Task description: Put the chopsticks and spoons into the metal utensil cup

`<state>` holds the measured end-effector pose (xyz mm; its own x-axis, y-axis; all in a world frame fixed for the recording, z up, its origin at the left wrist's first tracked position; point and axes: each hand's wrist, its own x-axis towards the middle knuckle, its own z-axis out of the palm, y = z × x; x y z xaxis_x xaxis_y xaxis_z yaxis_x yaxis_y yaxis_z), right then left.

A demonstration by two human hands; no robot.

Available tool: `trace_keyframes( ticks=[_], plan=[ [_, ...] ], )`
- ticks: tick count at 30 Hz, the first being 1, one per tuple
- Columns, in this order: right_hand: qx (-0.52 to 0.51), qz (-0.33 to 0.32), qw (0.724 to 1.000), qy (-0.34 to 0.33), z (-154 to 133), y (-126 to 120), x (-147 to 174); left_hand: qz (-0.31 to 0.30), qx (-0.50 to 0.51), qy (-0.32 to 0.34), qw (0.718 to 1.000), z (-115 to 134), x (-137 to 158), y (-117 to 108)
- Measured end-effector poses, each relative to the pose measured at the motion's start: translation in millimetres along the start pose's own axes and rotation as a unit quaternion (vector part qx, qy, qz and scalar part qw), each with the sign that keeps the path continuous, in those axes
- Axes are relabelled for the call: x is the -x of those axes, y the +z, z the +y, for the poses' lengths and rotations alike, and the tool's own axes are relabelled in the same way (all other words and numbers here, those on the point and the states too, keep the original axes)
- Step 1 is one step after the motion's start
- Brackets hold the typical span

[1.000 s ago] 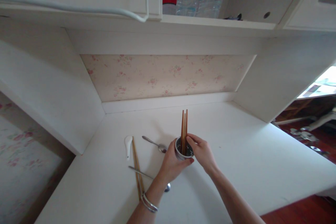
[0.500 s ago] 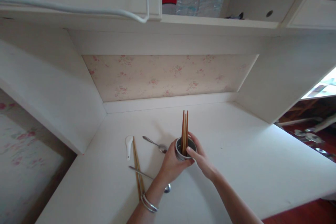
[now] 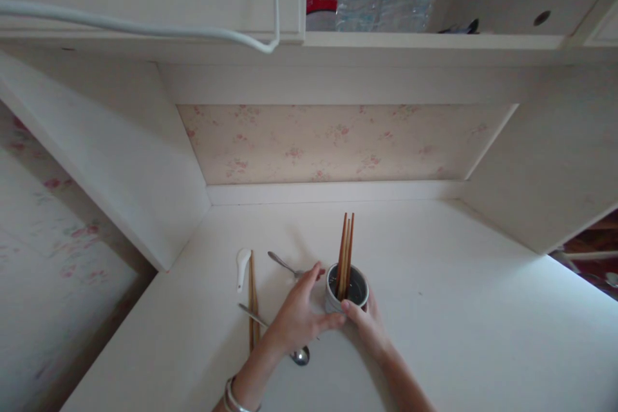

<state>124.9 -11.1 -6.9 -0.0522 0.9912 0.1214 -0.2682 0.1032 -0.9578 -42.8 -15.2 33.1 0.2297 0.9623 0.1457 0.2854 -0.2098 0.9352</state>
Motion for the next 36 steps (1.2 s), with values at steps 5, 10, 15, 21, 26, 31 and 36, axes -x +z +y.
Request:
trace_keyframes(
  ticks=[5, 10, 15, 21, 26, 31, 36],
  plan=[
    [0.026, -0.009, 1.0, -0.006, -3.0, -3.9, -2.5, 0.089, -0.294, -0.178, 0.935, -6.2, -1.1, -71.1],
    [0.031, -0.014, 0.999, 0.0, -3.7, -6.4, -3.4, 0.027, -0.522, -0.261, 0.812, -16.4, 1.2, -111.7],
    [0.03, -0.008, 1.0, -0.003, -3.6, -6.7, -2.0, -0.017, -0.567, -0.279, 0.775, -32.1, 1.8, -106.1],
    [0.043, -0.016, 0.999, -0.001, -3.9, -7.9, -0.3, -0.027, -0.521, -0.3, 0.799, -36.6, -12.2, -97.3],
    [0.026, -0.025, 0.999, -0.002, -2.4, -8.0, -1.5, -0.04, -0.496, -0.276, 0.822, -45.7, -25.1, -95.0],
    [0.025, -0.033, 0.999, -0.007, -3.1, -9.3, -3.1, 0.001, -0.479, -0.263, 0.838, -46.5, -35.6, -99.0],
    [0.028, -0.029, 0.999, -0.015, -1.3, -11.8, -4.2, 0.079, -0.497, -0.254, 0.826, -37.9, -43.1, -107.5]
  ],
)
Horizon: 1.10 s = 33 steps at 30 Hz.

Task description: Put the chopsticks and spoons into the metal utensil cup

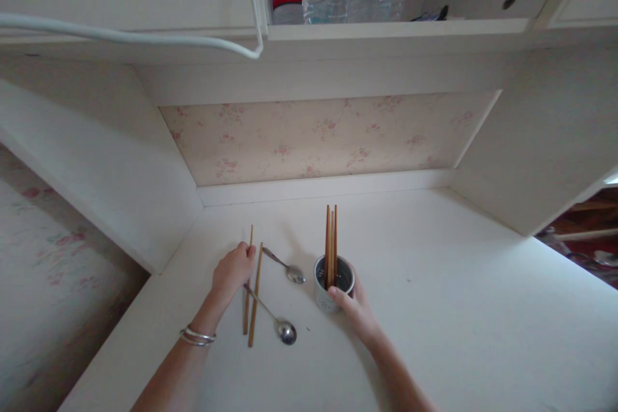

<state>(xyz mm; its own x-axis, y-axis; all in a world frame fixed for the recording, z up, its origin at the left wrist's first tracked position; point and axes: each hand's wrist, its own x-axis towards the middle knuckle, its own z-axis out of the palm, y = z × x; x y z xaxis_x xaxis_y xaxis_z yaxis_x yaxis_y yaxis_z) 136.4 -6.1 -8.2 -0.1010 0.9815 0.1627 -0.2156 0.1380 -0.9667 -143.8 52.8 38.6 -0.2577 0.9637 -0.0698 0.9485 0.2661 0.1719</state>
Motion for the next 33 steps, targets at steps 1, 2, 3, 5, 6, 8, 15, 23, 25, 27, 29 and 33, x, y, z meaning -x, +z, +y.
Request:
trace_keyframes(
  ticks=[1, 2, 3, 5, 6, 8, 15, 23, 25, 27, 29, 33],
  plan=[
    [0.0, 0.0, 1.0, -0.001, 0.7, -0.3, -0.1, 0.01, -0.003, -0.006, 1.0, -0.5, -1.9, -1.1],
    [0.001, -0.002, 1.0, -0.001, 1.4, -0.5, -0.2, 0.018, -0.004, -0.01, 1.0, -1.2, -4.1, -1.4],
    [0.001, -0.005, 1.0, -0.001, 2.0, -0.6, -0.3, 0.025, 0.0, -0.015, 1.0, -2.0, -6.7, -1.2],
    [0.001, -0.008, 1.0, 0.0, 3.0, -0.7, -0.4, 0.043, 0.019, -0.025, 0.999, -3.6, -12.7, -0.1],
    [0.001, -0.006, 1.0, 0.0, 3.4, -0.8, -0.5, 0.055, 0.033, -0.029, 0.998, -4.1, -15.7, 0.3],
    [0.002, -0.003, 1.0, 0.001, 4.2, -1.2, -0.7, 0.086, 0.058, -0.033, 0.994, -4.3, -20.9, -0.4],
    [0.01, -0.008, 1.0, 0.001, 4.3, -2.1, -1.5, 0.197, 0.115, -0.004, 0.974, 7.0, -18.4, -23.5],
    [0.01, -0.01, 1.0, -0.001, 1.3, -1.1, -0.5, 0.258, 0.319, 0.125, 0.903, 56.9, 29.7, -82.6],
    [0.01, -0.009, 1.0, -0.003, 1.4, -1.0, -0.4, 0.221, 0.407, 0.148, 0.874, 75.3, 43.5, -96.4],
    [0.009, -0.01, 1.0, -0.004, 1.3, -0.6, -0.7, 0.19, 0.469, 0.169, 0.846, 93.4, 54.1, -104.5],
    [0.004, -0.014, 1.0, -0.005, 0.6, 0.0, -1.3, 0.169, 0.498, 0.192, 0.828, 110.0, 60.4, -105.5],
    [-0.008, -0.028, 1.0, -0.012, -1.3, 1.2, -2.2, 0.152, 0.489, 0.225, 0.829, 134.2, 62.2, -88.6]
  ],
)
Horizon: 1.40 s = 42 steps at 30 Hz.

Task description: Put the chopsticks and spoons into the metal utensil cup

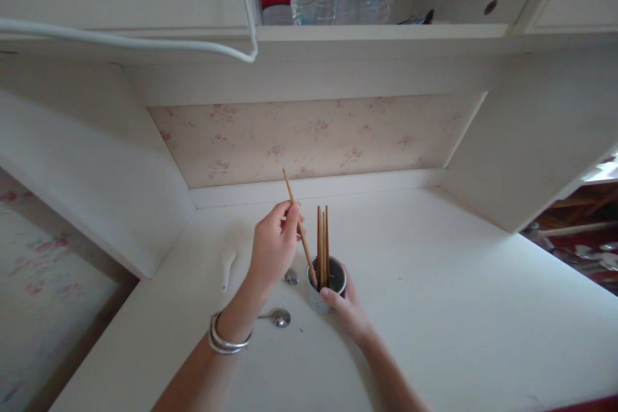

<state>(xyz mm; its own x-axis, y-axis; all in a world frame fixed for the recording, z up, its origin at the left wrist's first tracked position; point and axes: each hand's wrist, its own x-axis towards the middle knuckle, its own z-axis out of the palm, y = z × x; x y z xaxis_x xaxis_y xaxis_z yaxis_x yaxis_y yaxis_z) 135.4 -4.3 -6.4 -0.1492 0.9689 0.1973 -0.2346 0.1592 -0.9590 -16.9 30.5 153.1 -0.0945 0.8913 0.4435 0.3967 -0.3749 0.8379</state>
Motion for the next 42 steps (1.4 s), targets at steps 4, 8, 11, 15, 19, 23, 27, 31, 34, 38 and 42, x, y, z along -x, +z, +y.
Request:
trace_keyframes(
  ticks=[4, 8, 11, 15, 19, 23, 27, 31, 34, 38, 42],
  plan=[
    [0.0, 0.0, 1.0, -0.004, -0.7, -0.2, 0.2, -0.032, -0.082, 0.024, 0.996, -18.8, 7.8, 21.9],
    [0.001, 0.002, 1.0, -0.008, -0.4, -0.9, 0.2, -0.057, -0.159, 0.051, 0.984, -40.0, 18.6, 34.8],
    [0.001, 0.007, 1.0, -0.006, -0.5, -0.9, 0.3, -0.068, -0.168, 0.056, 0.982, -51.5, 24.9, 40.7],
    [0.0, 0.011, 1.0, -0.006, -2.6, 0.2, 0.6, -0.078, -0.126, 0.033, 0.988, -56.5, 29.3, 44.2],
    [0.004, 0.02, 1.0, -0.015, -6.0, 2.6, 0.1, -0.089, -0.039, -0.009, 0.995, -60.3, 39.0, 44.4],
    [-0.002, 0.011, 1.0, -0.018, -7.2, 4.6, 1.5, -0.131, 0.105, -0.077, 0.983, -75.2, 66.1, 44.1],
    [-0.02, 0.018, 1.0, -0.002, -1.4, 3.7, 6.7, -0.183, 0.21, -0.108, 0.954, -88.8, 94.1, 45.2],
    [-0.074, 0.009, 0.997, 0.02, 6.4, 0.2, 10.5, -0.199, 0.238, -0.131, 0.942, -90.6, 102.7, 48.5],
    [-0.083, 0.007, 0.996, 0.038, 9.2, -1.6, 11.0, -0.167, 0.24, -0.14, 0.946, -88.8, 101.9, 50.3],
    [-0.016, 0.12, 0.993, 0.009, 1.3, 3.2, 12.9, -0.156, 0.246, -0.121, 0.949, -83.5, 99.9, 48.3],
    [0.187, 0.304, 0.926, -0.124, -33.7, 26.1, 17.3, -0.177, 0.269, -0.114, 0.94, -79.7, 98.7, 47.1]
  ],
)
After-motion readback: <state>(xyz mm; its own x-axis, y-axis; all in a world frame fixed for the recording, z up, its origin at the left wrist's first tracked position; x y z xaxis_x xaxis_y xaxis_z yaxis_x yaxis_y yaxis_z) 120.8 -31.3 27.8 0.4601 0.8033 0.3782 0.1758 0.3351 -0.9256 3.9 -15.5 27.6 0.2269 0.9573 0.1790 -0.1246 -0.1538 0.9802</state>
